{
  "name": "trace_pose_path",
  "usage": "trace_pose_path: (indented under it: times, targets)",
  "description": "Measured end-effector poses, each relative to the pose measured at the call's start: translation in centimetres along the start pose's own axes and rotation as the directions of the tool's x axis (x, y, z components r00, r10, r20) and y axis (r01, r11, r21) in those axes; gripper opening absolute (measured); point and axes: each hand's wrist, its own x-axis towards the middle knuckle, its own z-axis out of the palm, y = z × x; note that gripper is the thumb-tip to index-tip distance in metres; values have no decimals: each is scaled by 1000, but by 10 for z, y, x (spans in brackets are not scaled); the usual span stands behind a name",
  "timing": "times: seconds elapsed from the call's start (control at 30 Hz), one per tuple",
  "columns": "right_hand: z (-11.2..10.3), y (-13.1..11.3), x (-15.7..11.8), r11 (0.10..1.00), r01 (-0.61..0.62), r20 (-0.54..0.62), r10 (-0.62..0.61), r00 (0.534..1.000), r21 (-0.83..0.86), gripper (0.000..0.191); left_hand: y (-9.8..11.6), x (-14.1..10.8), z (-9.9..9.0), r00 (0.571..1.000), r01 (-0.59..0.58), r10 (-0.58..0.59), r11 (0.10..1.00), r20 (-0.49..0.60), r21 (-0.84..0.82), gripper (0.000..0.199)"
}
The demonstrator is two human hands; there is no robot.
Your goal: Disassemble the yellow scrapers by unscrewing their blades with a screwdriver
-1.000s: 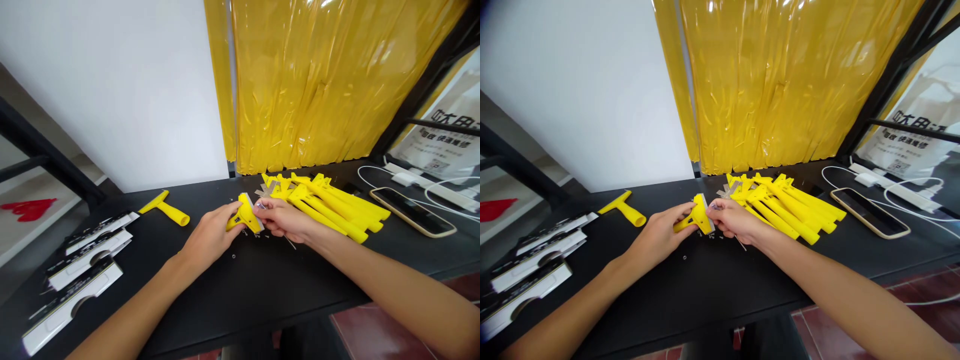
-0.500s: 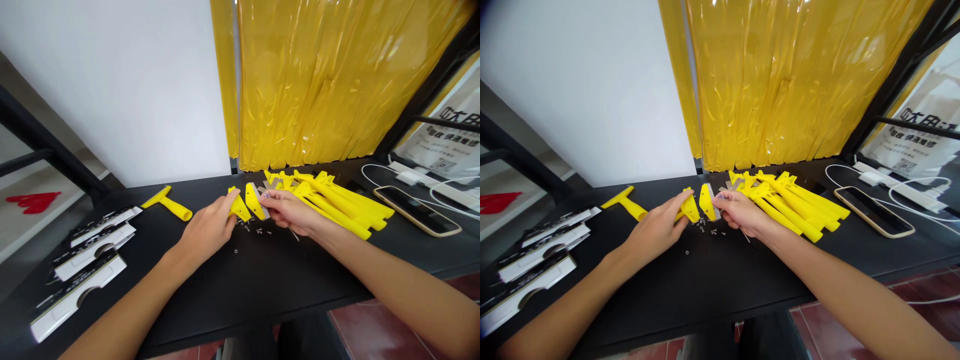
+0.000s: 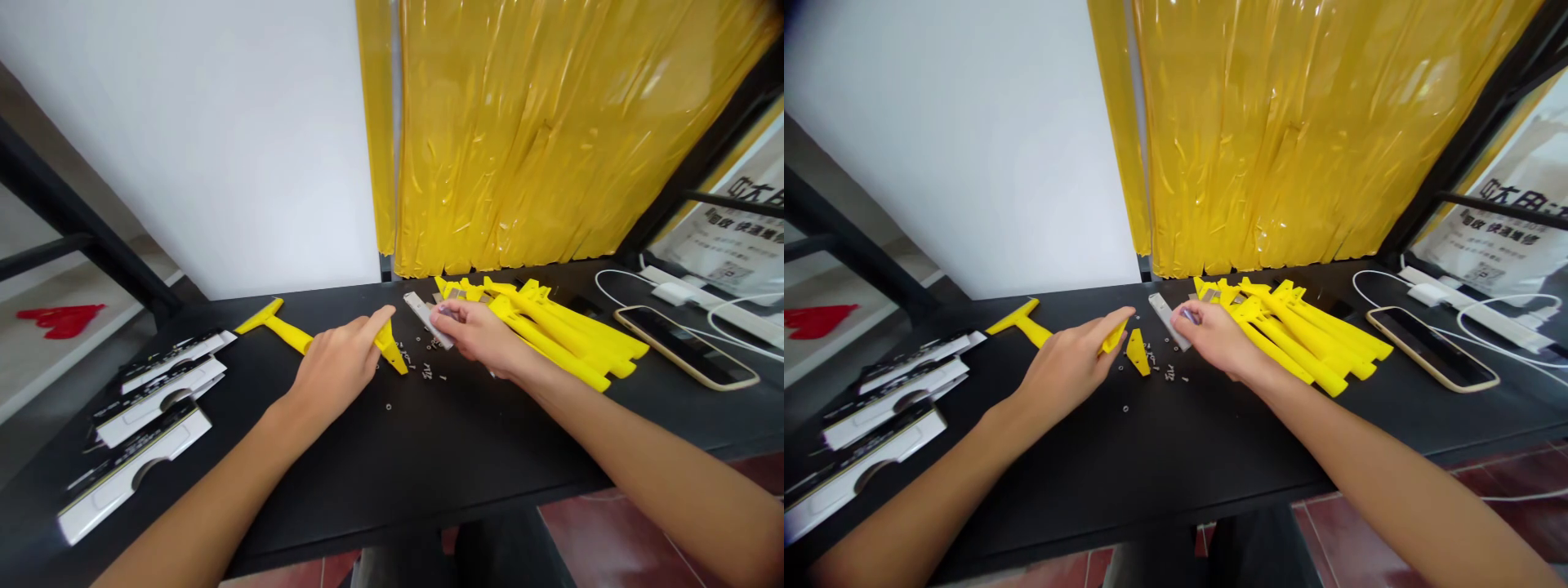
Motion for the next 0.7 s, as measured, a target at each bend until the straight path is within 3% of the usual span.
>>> trace_pose_path:
  times: [0.07, 0.1, 0.2, 0.27, 0.3, 0.37, 0.43, 0.5, 0.57, 0.63, 0.7]
  targets:
    - [-19, -4, 6, 946, 148, -83, -178, 981, -288, 20, -1, 0, -2, 1000, 11, -11, 999, 2, 33, 48]
    - [-29, -6, 10, 903, 153, -99, -209, 973, -402, 22, -1, 1, -3, 1000, 17, -17, 999, 6, 51, 48]
    - [-56, -7, 32, 782, 42, -102, -135, 986, -622, 25, -3, 2, -6, 999, 35, -36, 996, 13, 87, 47]
    - [-67, -5, 50, 613, 27, -8, -54, 998, -789, 27, -4, 3, -11, 999, 52, -53, 995, 8, 82, 45]
    - [-71, -3, 60, 579, 27, 8, -36, 999, -815, 26, -4, 3, -13, 998, 65, -66, 996, 1, 64, 44]
    - [-73, 2, 76, 542, 16, 13, -9, 1000, -841, 20, -6, 5, -20, 992, 125, -125, 992, -8, -28, 40]
    - [-73, 8, 88, 518, 1, 13, 19, 1000, -855, 14, -9, 8, -28, 972, 235, -233, 943, 35, -237, 28]
    - [-73, 14, 93, 495, -19, 5, 46, 999, -869, 14, -12, 11, -34, 925, 380, -336, 779, 180, -498, 17]
    - [-71, 19, 92, 466, -47, -21, 62, 998, -883, 14, -17, 15, -38, 862, 503, -376, 543, 340, -673, 20]
    - [-69, 19, 87, 434, -82, -63, 57, 996, -897, 16, -21, 18, -37, 807, 567, -410, 342, 424, -749, 21]
    - [-63, 14, 79, 410, -109, -106, 30, 994, -905, 20, -25, 21, -33, 771, 583, -458, 229, 442, -779, 19]
